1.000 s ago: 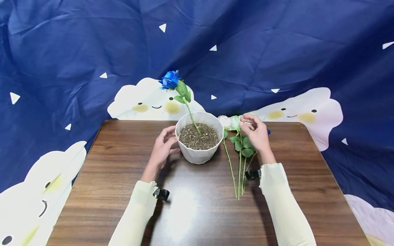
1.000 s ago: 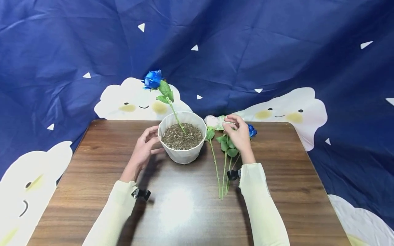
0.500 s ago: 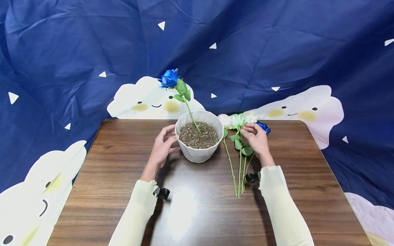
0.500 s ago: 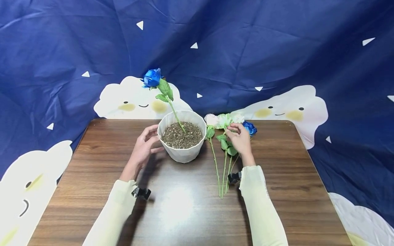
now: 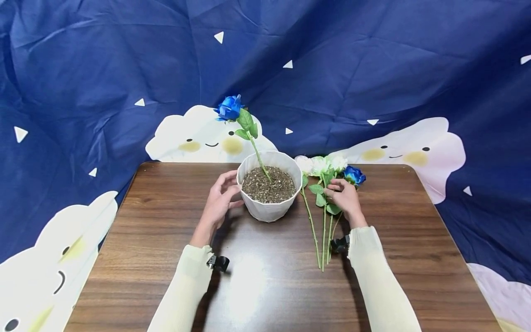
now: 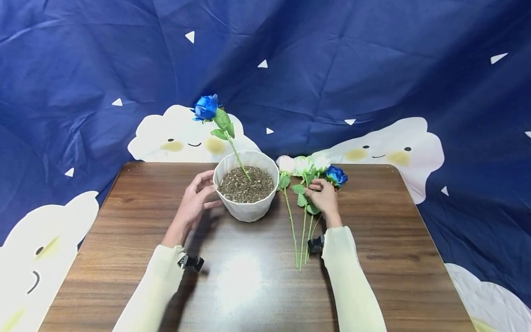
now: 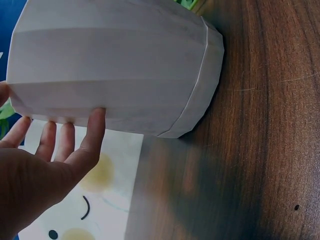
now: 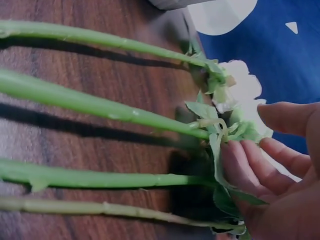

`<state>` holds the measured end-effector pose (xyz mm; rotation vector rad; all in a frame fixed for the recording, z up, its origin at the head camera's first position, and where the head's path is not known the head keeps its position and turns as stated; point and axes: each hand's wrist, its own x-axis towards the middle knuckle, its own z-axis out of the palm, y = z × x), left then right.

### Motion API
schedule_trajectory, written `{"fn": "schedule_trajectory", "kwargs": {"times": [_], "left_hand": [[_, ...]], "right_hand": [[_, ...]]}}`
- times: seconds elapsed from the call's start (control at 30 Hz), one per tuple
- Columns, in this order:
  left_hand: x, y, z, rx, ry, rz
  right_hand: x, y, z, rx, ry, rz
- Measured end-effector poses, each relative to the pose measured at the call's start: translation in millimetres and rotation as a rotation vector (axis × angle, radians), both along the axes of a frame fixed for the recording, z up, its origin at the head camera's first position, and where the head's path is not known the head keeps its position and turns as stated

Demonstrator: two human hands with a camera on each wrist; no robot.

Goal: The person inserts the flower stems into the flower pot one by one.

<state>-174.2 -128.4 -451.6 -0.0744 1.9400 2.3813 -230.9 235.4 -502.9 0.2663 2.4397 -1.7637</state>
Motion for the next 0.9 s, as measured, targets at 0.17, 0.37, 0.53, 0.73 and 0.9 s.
{"fn": "schedule_trajectory", "kwargs": {"times": [0.17,0.37,0.53,0.73,0.9], "left_hand": [[0.3,-0.2,0.3,-0.001,0.002,0.001],[0.5,0.4,0.0,-0.005,0.009,0.000],[0.3,0.5,-0.6,0.001,0.004,-0.003],[0.2,0.6,-0.8,0.004,0.006,-0.003],[-0.3,0.2,-1.2,0.002,0.004,-0.002]], "right_hand": [[-2.9,-2.8,-1.9,0.084,-0.068,0.037],[-9.5,-4.1,-5.1,0.160,-0.092,0.029],[-13.2,-5.5,-6.7,0.234,-0.079,0.015],[-15.6,-4.4,-5.5,0.149,-0.095,0.007],[-13.3,-3.3,2.5,0.080,-0.124,0.014]]}}
